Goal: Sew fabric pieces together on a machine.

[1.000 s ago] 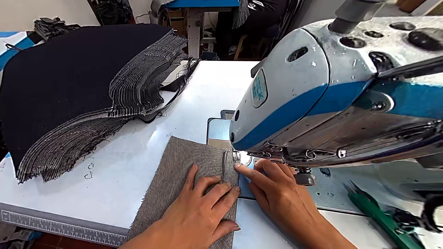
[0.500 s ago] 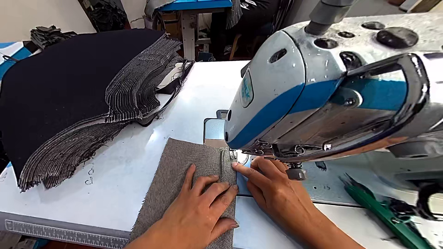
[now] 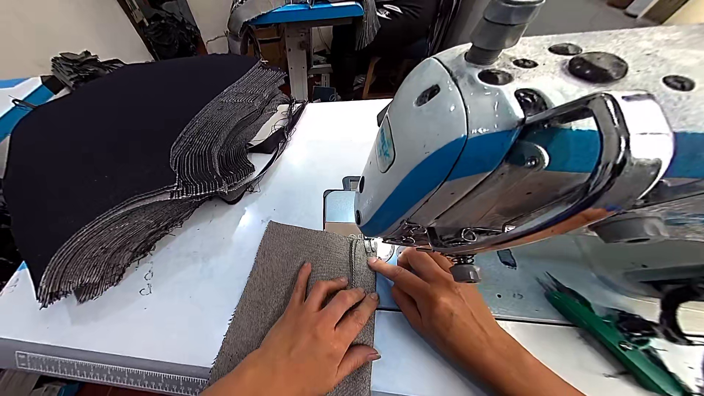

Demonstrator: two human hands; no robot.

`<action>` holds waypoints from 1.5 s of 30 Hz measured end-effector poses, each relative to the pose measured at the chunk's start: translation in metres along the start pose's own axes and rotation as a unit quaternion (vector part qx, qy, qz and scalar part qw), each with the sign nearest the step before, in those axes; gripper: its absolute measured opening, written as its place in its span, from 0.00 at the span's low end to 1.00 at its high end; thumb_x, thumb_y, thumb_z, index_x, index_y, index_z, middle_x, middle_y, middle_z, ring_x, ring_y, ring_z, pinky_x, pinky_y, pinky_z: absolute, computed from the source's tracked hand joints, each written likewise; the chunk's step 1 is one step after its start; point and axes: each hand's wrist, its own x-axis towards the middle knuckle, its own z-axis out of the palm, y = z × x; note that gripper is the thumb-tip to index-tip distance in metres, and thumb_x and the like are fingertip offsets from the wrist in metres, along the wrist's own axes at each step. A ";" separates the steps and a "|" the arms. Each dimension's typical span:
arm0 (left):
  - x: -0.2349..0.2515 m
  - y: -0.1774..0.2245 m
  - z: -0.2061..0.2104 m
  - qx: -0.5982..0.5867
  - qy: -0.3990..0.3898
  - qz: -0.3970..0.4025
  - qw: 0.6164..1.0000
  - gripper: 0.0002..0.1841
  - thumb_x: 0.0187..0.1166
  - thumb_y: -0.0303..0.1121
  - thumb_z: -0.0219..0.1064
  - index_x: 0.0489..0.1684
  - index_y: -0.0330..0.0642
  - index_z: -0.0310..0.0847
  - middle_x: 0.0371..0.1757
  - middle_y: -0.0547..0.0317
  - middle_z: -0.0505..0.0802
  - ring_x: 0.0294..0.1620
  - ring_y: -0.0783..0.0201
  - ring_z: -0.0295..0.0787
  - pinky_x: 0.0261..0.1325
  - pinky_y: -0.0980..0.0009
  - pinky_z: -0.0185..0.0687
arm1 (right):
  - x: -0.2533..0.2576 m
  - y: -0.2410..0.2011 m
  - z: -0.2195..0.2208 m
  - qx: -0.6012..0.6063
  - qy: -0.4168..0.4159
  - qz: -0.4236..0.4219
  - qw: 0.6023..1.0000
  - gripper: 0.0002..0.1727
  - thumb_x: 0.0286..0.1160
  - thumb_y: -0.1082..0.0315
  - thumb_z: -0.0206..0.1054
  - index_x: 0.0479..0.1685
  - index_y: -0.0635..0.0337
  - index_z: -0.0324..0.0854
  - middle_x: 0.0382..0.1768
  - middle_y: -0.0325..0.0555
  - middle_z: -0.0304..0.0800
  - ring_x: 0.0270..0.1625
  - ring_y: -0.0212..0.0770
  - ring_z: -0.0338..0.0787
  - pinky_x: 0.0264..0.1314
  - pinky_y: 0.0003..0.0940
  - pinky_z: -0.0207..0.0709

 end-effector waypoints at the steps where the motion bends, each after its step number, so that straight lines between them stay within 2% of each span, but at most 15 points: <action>1: 0.000 0.000 0.000 -0.001 0.000 -0.001 1.000 0.30 0.89 0.60 0.46 0.79 0.54 0.77 0.68 0.60 0.88 0.75 0.51 0.80 0.81 0.34 0.59 | 0.000 0.000 0.000 -0.001 0.000 0.000 1.000 0.22 0.74 0.67 0.54 0.55 0.48 0.96 0.34 0.49 0.88 0.43 0.50 0.88 0.48 0.44 0.78; 7: 0.000 0.000 0.000 -0.007 -0.004 0.000 1.000 0.30 0.89 0.59 0.47 0.79 0.53 0.77 0.69 0.60 0.88 0.77 0.52 0.79 0.82 0.32 0.57 | 0.000 0.000 -0.002 0.004 -0.004 0.001 1.000 0.22 0.74 0.67 0.55 0.55 0.49 0.95 0.34 0.48 0.87 0.42 0.49 0.87 0.50 0.45 0.76; 15: 0.003 -0.002 0.002 -0.005 0.001 -0.001 1.000 0.30 0.89 0.59 0.47 0.79 0.53 0.78 0.69 0.61 0.89 0.76 0.52 0.80 0.81 0.31 0.58 | 0.001 0.002 -0.003 -0.002 -0.011 -0.004 1.000 0.22 0.76 0.65 0.54 0.57 0.49 0.95 0.34 0.48 0.88 0.41 0.49 0.87 0.48 0.45 0.76; 16: 0.003 -0.003 0.002 -0.007 -0.001 -0.001 1.000 0.30 0.89 0.59 0.47 0.79 0.54 0.78 0.69 0.61 0.89 0.76 0.53 0.80 0.82 0.31 0.57 | 0.001 0.003 -0.004 0.009 -0.012 -0.004 1.000 0.22 0.76 0.65 0.54 0.56 0.50 0.95 0.35 0.47 0.88 0.41 0.48 0.88 0.48 0.45 0.77; 18: 0.005 -0.006 0.002 -0.010 -0.005 -0.002 1.000 0.29 0.89 0.58 0.47 0.79 0.54 0.78 0.69 0.62 0.89 0.78 0.52 0.79 0.82 0.31 0.57 | 0.000 0.009 -0.008 0.025 0.005 0.010 1.000 0.19 0.76 0.64 0.55 0.47 0.53 0.95 0.34 0.46 0.91 0.39 0.46 0.89 0.45 0.43 0.79; 22: 0.020 -0.018 0.003 -0.011 -0.007 -0.008 1.000 0.28 0.88 0.58 0.49 0.77 0.54 0.81 0.68 0.62 0.89 0.78 0.52 0.78 0.83 0.31 0.55 | -0.001 0.021 -0.019 -0.002 0.045 0.055 0.997 0.18 0.76 0.62 0.56 0.32 0.62 0.90 0.31 0.53 0.88 0.34 0.51 0.89 0.33 0.44 0.78; 24: 0.028 -0.025 0.003 -0.010 -0.003 -0.006 1.000 0.27 0.87 0.57 0.52 0.73 0.54 0.84 0.67 0.61 0.89 0.77 0.52 0.78 0.82 0.32 0.56 | 0.000 0.023 -0.024 -0.012 0.054 0.065 0.996 0.18 0.75 0.62 0.56 0.29 0.63 0.89 0.31 0.56 0.89 0.32 0.52 0.89 0.30 0.44 0.76; 29: 0.045 -0.042 0.005 -0.015 0.003 -0.005 1.000 0.25 0.85 0.56 0.56 0.62 0.49 0.88 0.67 0.58 0.89 0.77 0.50 0.79 0.82 0.32 0.57 | 0.000 0.026 -0.027 -0.007 0.057 0.070 0.996 0.18 0.74 0.62 0.57 0.29 0.63 0.90 0.30 0.56 0.90 0.34 0.51 0.89 0.32 0.42 0.76; 40: 0.048 -0.042 0.004 -0.008 0.003 -0.016 1.000 0.24 0.85 0.56 0.56 0.63 0.50 0.87 0.66 0.59 0.88 0.77 0.51 0.78 0.82 0.32 0.56 | -0.001 0.032 -0.022 0.000 0.038 0.057 0.998 0.18 0.72 0.63 0.56 0.27 0.62 0.89 0.26 0.53 0.90 0.29 0.49 0.87 0.29 0.41 0.72; 43: 0.050 -0.043 0.004 -0.014 0.003 -0.018 1.000 0.24 0.85 0.55 0.58 0.62 0.49 0.87 0.66 0.57 0.88 0.75 0.49 0.79 0.81 0.31 0.56 | 0.002 0.030 -0.019 0.003 0.038 0.055 0.998 0.17 0.73 0.64 0.55 0.29 0.63 0.90 0.28 0.54 0.91 0.30 0.51 0.88 0.30 0.45 0.74; 45: 0.047 -0.040 0.002 -0.016 -0.002 -0.028 0.999 0.24 0.85 0.55 0.58 0.63 0.48 0.87 0.67 0.56 0.87 0.77 0.48 0.77 0.82 0.31 0.55 | 0.006 0.023 -0.018 0.019 0.038 0.059 0.997 0.18 0.73 0.64 0.55 0.33 0.63 0.91 0.33 0.56 0.93 0.35 0.54 0.91 0.33 0.49 0.76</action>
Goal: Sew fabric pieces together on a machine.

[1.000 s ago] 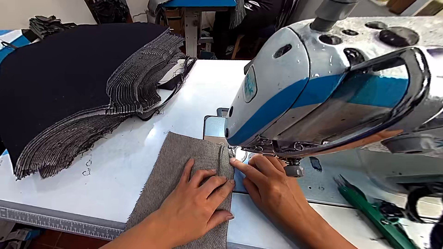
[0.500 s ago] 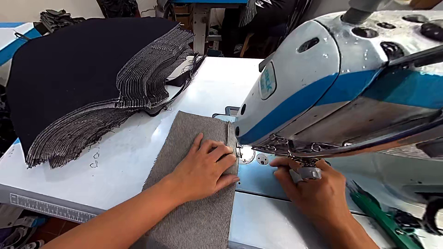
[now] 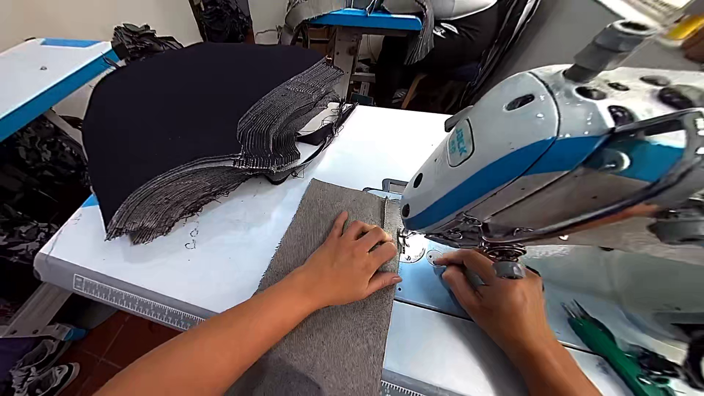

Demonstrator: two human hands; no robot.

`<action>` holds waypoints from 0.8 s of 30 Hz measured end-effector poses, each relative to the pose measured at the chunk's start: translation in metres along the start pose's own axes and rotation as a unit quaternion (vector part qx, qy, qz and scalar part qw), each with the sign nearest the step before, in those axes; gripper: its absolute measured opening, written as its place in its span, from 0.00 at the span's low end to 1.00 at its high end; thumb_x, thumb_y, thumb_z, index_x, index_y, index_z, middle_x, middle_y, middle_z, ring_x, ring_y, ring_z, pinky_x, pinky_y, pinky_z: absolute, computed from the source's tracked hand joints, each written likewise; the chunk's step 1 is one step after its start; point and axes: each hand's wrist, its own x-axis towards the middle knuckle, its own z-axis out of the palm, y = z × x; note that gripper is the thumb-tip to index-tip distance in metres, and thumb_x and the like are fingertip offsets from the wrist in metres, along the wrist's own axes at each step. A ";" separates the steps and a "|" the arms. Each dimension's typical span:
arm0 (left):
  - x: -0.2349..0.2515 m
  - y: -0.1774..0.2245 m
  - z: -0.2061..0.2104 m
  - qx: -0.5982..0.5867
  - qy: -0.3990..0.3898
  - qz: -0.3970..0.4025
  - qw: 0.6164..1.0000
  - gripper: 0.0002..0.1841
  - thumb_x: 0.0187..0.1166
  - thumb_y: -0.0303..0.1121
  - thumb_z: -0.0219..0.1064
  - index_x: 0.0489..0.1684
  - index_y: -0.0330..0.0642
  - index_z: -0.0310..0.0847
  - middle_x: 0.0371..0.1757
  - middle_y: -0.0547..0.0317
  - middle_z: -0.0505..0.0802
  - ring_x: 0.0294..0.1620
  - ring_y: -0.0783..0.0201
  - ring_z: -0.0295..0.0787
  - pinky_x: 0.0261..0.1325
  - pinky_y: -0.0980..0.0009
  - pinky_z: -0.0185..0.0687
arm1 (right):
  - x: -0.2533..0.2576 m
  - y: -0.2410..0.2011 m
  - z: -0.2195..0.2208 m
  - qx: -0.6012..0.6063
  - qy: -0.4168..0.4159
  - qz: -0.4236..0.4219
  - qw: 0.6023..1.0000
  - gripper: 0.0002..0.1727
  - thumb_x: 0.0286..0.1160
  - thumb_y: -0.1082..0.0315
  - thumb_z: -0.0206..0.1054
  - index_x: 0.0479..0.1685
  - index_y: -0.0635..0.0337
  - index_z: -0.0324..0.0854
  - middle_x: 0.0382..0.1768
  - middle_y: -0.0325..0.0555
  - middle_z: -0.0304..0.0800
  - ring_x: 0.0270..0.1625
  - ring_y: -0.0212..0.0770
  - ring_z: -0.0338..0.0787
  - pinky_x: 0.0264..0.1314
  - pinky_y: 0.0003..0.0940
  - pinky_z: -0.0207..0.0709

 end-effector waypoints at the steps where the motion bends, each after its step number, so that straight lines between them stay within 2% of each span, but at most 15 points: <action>1: -0.006 0.006 -0.001 -0.001 -0.005 -0.014 1.000 0.24 0.85 0.55 0.58 0.64 0.47 0.86 0.69 0.56 0.87 0.78 0.48 0.76 0.83 0.31 0.54 | 0.000 -0.007 0.000 0.018 -0.011 -0.005 1.000 0.18 0.74 0.65 0.56 0.38 0.63 0.93 0.38 0.55 0.95 0.40 0.53 0.93 0.38 0.49 0.80; 3: -0.032 0.031 -0.003 -0.011 -0.008 -0.045 0.999 0.24 0.86 0.53 0.59 0.65 0.46 0.86 0.71 0.54 0.87 0.80 0.46 0.75 0.84 0.28 0.53 | -0.011 -0.028 0.000 0.066 -0.052 -0.044 0.995 0.17 0.78 0.65 0.57 0.47 0.58 0.93 0.50 0.50 0.95 0.54 0.48 0.94 0.54 0.45 0.87; 4: -0.052 0.049 -0.002 -0.016 -0.004 -0.057 0.998 0.24 0.86 0.53 0.58 0.66 0.46 0.86 0.72 0.53 0.87 0.80 0.45 0.76 0.83 0.27 0.54 | -0.022 -0.042 0.002 0.099 -0.068 -0.059 0.991 0.17 0.80 0.65 0.57 0.50 0.56 0.93 0.54 0.47 0.95 0.60 0.45 0.93 0.61 0.43 0.87; 6: -0.098 0.078 0.001 -0.008 0.045 -0.055 0.997 0.25 0.84 0.54 0.59 0.63 0.45 0.87 0.70 0.51 0.90 0.76 0.41 0.82 0.77 0.25 0.62 | -0.049 -0.072 0.005 0.154 -0.078 -0.081 0.982 0.15 0.84 0.66 0.56 0.50 0.53 0.91 0.57 0.44 0.95 0.68 0.45 0.90 0.72 0.41 0.81; 9: -0.128 0.082 -0.015 -0.049 0.066 -0.050 0.995 0.21 0.86 0.53 0.58 0.57 0.49 0.89 0.63 0.60 0.93 0.71 0.51 0.85 0.78 0.35 0.65 | -0.076 -0.101 0.003 0.170 -0.073 -0.089 0.979 0.14 0.85 0.70 0.54 0.52 0.56 0.88 0.59 0.47 0.94 0.73 0.45 0.86 0.81 0.34 0.73; 10: -0.123 0.074 -0.026 -0.072 0.064 -0.060 0.994 0.18 0.88 0.48 0.58 0.53 0.48 0.91 0.59 0.60 0.95 0.68 0.54 0.88 0.75 0.42 0.72 | -0.079 -0.104 0.004 0.156 -0.061 -0.094 0.981 0.15 0.85 0.70 0.54 0.52 0.57 0.88 0.59 0.47 0.94 0.72 0.45 0.87 0.80 0.34 0.73; 12: -0.099 0.046 -0.043 -0.061 0.048 -0.083 0.994 0.15 0.86 0.40 0.62 0.57 0.43 0.91 0.60 0.55 0.94 0.65 0.53 0.89 0.68 0.52 0.83 | -0.079 -0.106 0.008 0.133 -0.040 -0.105 0.985 0.15 0.84 0.70 0.53 0.49 0.55 0.88 0.57 0.46 0.95 0.70 0.45 0.88 0.77 0.33 0.75; 14: -0.070 0.013 -0.049 -0.049 -0.013 -0.115 0.992 0.19 0.81 0.42 0.70 0.64 0.42 0.87 0.63 0.48 0.90 0.67 0.43 0.84 0.64 0.43 0.79 | -0.074 -0.104 0.009 0.131 -0.038 -0.110 0.985 0.15 0.84 0.69 0.53 0.47 0.53 0.89 0.55 0.44 0.96 0.68 0.44 0.89 0.75 0.34 0.78; 16: -0.048 -0.008 -0.053 -0.101 -0.105 -0.135 0.980 0.18 0.78 0.43 0.73 0.57 0.41 0.87 0.55 0.46 0.90 0.62 0.42 0.82 0.64 0.39 0.71 | -0.069 -0.099 0.006 0.161 -0.043 -0.094 0.982 0.15 0.79 0.71 0.54 0.44 0.52 0.90 0.54 0.42 0.96 0.65 0.42 0.91 0.71 0.34 0.80; 18: -0.039 -0.015 -0.061 -0.172 -0.154 -0.116 0.966 0.14 0.79 0.38 0.73 0.51 0.36 0.87 0.47 0.46 0.91 0.55 0.47 0.85 0.62 0.44 0.73 | -0.058 -0.089 0.001 0.213 -0.030 -0.016 0.976 0.16 0.74 0.72 0.56 0.42 0.54 0.93 0.49 0.41 0.97 0.56 0.35 0.95 0.61 0.32 0.87; 19: -0.039 -0.016 -0.066 -0.218 -0.147 -0.093 0.960 0.12 0.79 0.35 0.73 0.47 0.34 0.85 0.43 0.48 0.90 0.49 0.54 0.87 0.58 0.51 0.79 | -0.051 -0.083 0.001 0.238 -0.020 0.041 0.970 0.15 0.75 0.70 0.57 0.43 0.56 0.93 0.46 0.39 0.97 0.48 0.31 0.95 0.53 0.32 0.89; 20: -0.042 -0.015 -0.072 -0.271 -0.125 -0.070 0.952 0.10 0.79 0.32 0.72 0.44 0.33 0.84 0.39 0.52 0.90 0.43 0.62 0.87 0.52 0.62 0.83 | -0.042 -0.078 0.003 0.275 -0.017 0.097 0.956 0.15 0.77 0.68 0.57 0.45 0.57 0.91 0.44 0.38 0.95 0.43 0.30 0.93 0.46 0.31 0.88; 22: -0.045 -0.007 -0.088 -0.339 -0.053 -0.015 0.939 0.07 0.76 0.29 0.73 0.39 0.34 0.83 0.35 0.58 0.88 0.36 0.72 0.85 0.44 0.75 0.83 | -0.015 -0.087 0.004 0.405 -0.066 0.185 0.893 0.15 0.83 0.67 0.56 0.56 0.61 0.86 0.50 0.40 0.94 0.49 0.33 0.93 0.53 0.36 0.88; 23: -0.044 -0.001 -0.100 -0.342 -0.009 0.019 0.939 0.06 0.74 0.28 0.74 0.38 0.35 0.84 0.34 0.60 0.88 0.35 0.75 0.84 0.42 0.80 0.82 | 0.002 -0.105 0.000 0.480 -0.105 0.239 0.838 0.15 0.83 0.69 0.55 0.59 0.58 0.85 0.50 0.38 0.92 0.51 0.32 0.91 0.56 0.34 0.86; 24: -0.043 0.006 -0.113 -0.331 0.033 0.054 0.942 0.06 0.73 0.28 0.75 0.36 0.36 0.84 0.34 0.62 0.88 0.35 0.77 0.84 0.41 0.82 0.82 | 0.021 -0.134 -0.013 0.531 -0.143 0.315 0.774 0.14 0.83 0.72 0.53 0.56 0.53 0.84 0.45 0.33 0.91 0.48 0.27 0.89 0.56 0.30 0.84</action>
